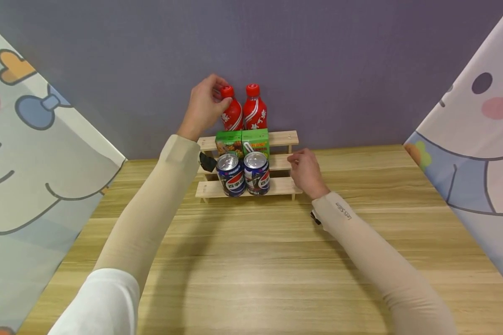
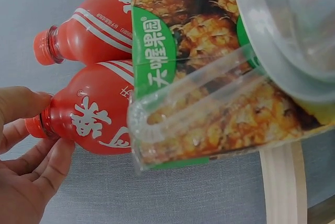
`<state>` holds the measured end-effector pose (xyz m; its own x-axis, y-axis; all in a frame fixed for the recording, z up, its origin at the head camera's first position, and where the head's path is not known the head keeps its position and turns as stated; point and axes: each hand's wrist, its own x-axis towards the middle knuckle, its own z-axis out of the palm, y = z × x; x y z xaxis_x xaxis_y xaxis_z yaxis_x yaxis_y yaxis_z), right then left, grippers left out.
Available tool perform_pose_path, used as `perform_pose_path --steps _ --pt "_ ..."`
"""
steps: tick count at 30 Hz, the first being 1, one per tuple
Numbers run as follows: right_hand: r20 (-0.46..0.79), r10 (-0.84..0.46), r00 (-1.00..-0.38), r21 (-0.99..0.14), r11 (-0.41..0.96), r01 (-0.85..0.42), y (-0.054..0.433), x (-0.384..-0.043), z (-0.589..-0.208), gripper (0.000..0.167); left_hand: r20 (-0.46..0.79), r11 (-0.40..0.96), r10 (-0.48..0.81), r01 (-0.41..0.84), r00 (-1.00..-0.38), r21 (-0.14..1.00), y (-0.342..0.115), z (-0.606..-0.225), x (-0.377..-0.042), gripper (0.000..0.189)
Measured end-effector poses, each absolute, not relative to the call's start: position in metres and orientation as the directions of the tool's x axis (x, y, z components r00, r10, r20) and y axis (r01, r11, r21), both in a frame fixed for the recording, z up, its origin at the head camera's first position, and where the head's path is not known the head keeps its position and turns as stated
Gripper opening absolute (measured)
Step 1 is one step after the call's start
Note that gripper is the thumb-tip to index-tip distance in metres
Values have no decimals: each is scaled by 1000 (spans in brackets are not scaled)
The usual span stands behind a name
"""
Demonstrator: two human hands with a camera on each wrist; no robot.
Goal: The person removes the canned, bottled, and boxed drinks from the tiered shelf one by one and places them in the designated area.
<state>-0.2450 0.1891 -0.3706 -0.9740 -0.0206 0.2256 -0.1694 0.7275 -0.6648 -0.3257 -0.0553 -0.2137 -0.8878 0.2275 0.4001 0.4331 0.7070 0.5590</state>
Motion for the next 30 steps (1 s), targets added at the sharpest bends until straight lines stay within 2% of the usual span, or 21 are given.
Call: perform_pose_path --steps 30 --pt "255 -35 -966 -645 738 -197 188 -244 -370 23 493 697 163 453 -855 556 -70 -214 -326 29"
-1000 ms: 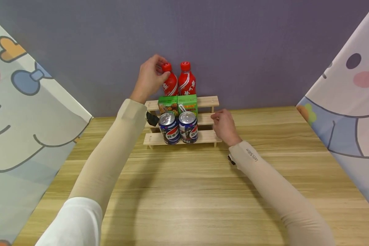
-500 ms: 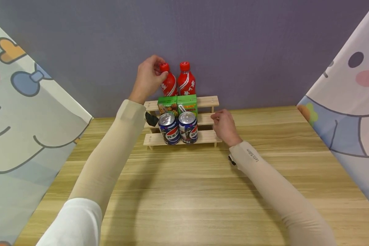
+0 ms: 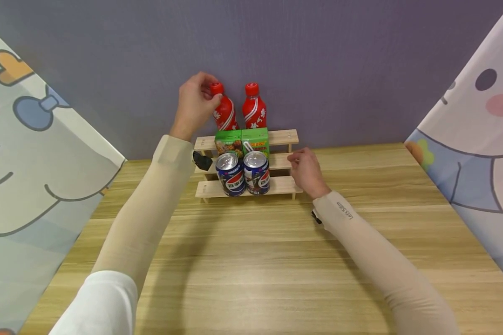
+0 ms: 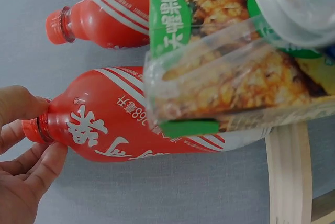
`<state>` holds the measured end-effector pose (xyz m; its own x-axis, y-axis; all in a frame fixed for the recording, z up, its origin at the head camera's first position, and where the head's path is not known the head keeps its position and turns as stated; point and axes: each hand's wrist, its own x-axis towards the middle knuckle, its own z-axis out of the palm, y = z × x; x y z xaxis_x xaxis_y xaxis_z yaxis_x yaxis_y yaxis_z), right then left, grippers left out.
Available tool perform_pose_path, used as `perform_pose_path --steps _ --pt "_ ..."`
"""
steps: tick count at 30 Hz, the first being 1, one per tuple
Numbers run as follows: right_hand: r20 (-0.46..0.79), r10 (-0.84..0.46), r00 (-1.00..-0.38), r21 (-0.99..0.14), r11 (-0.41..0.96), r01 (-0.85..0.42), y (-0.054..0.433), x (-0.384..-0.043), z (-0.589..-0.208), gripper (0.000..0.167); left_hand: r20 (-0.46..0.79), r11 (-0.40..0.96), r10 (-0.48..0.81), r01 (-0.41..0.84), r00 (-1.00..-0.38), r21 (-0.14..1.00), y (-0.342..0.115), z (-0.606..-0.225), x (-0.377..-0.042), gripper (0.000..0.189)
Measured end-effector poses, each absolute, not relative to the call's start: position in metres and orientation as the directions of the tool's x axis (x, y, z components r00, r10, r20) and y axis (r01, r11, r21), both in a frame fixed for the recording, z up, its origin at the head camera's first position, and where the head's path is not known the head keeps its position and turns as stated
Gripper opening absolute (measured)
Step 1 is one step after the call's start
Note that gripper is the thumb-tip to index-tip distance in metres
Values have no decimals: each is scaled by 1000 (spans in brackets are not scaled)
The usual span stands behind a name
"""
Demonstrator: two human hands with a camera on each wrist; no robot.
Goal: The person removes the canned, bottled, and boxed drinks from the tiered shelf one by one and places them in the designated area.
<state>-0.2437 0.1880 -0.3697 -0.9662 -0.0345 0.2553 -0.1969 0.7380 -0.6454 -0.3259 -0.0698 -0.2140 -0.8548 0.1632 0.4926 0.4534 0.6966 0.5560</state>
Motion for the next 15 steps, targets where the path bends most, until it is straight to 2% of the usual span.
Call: perform_pose_path --steps 9,15 --pt "278 -44 -959 -643 733 -220 189 -246 -372 23 472 683 117 416 -874 600 -83 -207 -321 32" --pt "287 -48 -957 -653 721 -232 190 -247 -373 23 516 680 85 428 -852 595 -95 -204 -322 30"
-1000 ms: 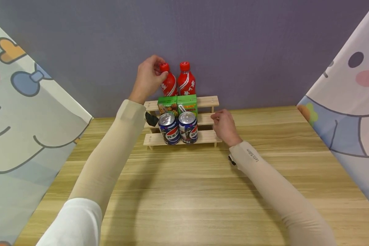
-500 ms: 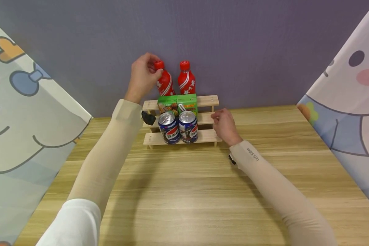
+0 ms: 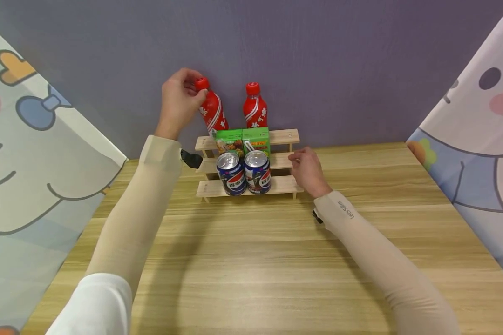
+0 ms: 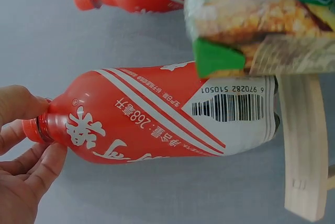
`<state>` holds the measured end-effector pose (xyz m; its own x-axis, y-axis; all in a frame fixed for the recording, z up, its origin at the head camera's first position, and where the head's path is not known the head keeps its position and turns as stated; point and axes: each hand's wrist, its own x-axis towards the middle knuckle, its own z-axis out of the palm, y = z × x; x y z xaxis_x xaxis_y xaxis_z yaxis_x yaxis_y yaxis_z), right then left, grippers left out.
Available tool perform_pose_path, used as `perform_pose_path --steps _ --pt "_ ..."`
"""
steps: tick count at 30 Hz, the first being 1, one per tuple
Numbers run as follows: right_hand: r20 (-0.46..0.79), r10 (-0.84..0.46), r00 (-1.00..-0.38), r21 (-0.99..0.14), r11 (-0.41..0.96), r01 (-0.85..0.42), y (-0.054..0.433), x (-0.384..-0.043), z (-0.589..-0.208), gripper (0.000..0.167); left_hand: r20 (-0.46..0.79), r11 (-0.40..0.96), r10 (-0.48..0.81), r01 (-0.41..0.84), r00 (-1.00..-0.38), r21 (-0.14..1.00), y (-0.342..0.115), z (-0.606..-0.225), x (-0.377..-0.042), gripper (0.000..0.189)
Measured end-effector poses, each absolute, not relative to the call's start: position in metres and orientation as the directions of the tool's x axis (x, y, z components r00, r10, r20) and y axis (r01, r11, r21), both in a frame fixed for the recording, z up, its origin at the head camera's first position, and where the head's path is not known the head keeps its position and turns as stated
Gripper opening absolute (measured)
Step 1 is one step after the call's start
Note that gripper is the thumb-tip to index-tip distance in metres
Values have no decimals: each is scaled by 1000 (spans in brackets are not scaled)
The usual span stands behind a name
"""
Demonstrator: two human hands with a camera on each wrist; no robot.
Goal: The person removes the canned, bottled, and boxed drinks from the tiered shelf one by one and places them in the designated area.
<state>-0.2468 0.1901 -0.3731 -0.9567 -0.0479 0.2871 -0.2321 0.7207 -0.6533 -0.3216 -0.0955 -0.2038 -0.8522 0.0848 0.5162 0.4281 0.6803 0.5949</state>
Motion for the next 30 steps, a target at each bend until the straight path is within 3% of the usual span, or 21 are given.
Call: perform_pose_path --steps 10,23,30 --pt "263 -53 -963 -658 721 -219 190 -248 -372 24 495 684 46 388 -868 618 -119 -203 -316 33" --pt "269 -61 -961 -640 735 -226 195 -247 -372 24 578 724 53 430 -815 540 -149 -206 -306 27" --pt "273 -62 -960 -645 729 -230 194 -246 -372 24 566 747 36 399 -823 532 -165 -210 -302 27"
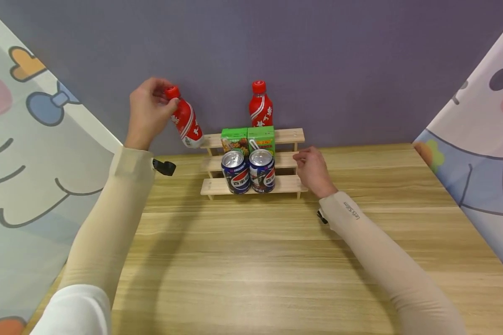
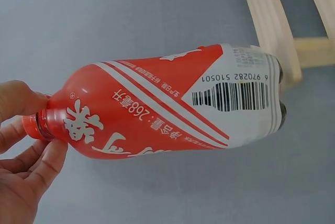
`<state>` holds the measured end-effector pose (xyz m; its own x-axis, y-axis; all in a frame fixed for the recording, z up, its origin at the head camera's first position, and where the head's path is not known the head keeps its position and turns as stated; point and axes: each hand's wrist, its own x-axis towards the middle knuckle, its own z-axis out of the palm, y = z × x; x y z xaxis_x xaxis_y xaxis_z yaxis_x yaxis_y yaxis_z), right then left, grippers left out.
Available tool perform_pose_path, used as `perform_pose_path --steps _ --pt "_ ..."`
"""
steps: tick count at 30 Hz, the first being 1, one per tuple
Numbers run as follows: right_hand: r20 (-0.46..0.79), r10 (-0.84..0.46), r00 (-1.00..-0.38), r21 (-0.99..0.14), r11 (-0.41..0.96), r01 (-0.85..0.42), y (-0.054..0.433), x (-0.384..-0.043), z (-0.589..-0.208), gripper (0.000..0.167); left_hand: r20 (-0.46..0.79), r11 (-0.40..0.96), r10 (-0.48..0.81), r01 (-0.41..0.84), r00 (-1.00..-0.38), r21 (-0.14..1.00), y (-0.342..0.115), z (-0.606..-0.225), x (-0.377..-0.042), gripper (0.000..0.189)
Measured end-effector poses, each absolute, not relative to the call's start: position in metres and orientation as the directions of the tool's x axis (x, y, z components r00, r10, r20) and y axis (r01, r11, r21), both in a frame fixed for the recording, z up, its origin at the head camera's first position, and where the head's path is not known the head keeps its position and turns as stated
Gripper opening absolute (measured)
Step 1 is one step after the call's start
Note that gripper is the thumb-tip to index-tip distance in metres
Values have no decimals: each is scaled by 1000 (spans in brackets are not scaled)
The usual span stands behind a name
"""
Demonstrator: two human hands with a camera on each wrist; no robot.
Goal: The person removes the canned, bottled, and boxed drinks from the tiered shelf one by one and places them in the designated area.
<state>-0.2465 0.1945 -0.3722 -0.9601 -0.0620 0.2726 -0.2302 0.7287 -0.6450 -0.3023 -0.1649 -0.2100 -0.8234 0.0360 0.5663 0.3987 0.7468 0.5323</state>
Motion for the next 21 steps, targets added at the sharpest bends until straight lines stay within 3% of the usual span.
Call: perform_pose_path --steps 7,21 --pt "278 -78 -957 -639 729 -245 196 -246 -372 24 571 753 24 390 -821 529 -178 -215 -303 26" --pt "295 -87 -952 -638 724 -264 197 -246 -374 23 451 799 2 272 -893 536 -197 -235 -305 30"
